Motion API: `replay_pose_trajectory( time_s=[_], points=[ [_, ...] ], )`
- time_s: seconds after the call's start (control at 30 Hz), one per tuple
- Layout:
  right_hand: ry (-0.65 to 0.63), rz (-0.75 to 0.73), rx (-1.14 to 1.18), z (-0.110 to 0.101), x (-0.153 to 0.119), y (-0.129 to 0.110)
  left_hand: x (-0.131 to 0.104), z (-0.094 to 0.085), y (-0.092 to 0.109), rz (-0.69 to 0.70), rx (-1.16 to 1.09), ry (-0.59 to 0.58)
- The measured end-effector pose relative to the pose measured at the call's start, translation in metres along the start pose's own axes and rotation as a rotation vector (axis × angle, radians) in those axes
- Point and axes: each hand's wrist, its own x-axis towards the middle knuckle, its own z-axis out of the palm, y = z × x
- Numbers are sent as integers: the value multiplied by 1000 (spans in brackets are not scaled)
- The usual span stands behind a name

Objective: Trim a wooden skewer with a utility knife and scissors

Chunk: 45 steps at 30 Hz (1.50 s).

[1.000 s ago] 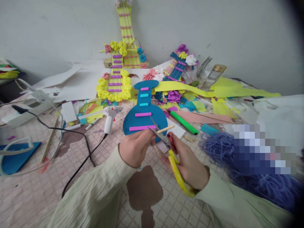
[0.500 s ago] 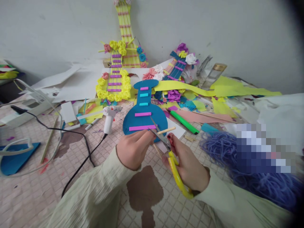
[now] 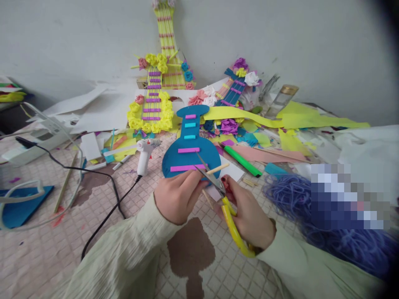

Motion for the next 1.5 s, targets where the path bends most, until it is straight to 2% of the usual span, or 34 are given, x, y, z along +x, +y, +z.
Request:
replay_pose_trajectory(
  time_s=[0.43, 0.6, 0.87, 1.0, 1.17, 1.5],
  points=[
    [-2, 4, -39, 0, -2, -6, 1, 0, -1, 3, -48, -38],
    [3, -8, -11, 1, -1, -6, 0, 2, -3, 13, -65, -10],
    [-56, 51, 1, -3, -6, -9, -2, 5, -5, 24, -90, -11],
    [-52, 45, -22, -3, -4, -5, 0, 2, -4, 6, -44, -78],
    [-24, 27, 12, 1, 0, 2, -1, 4, -2, -14, 35, -26],
    [-12, 2, -21, 0, -1, -6, 0, 4, 1, -3, -48, -67]
  ],
)
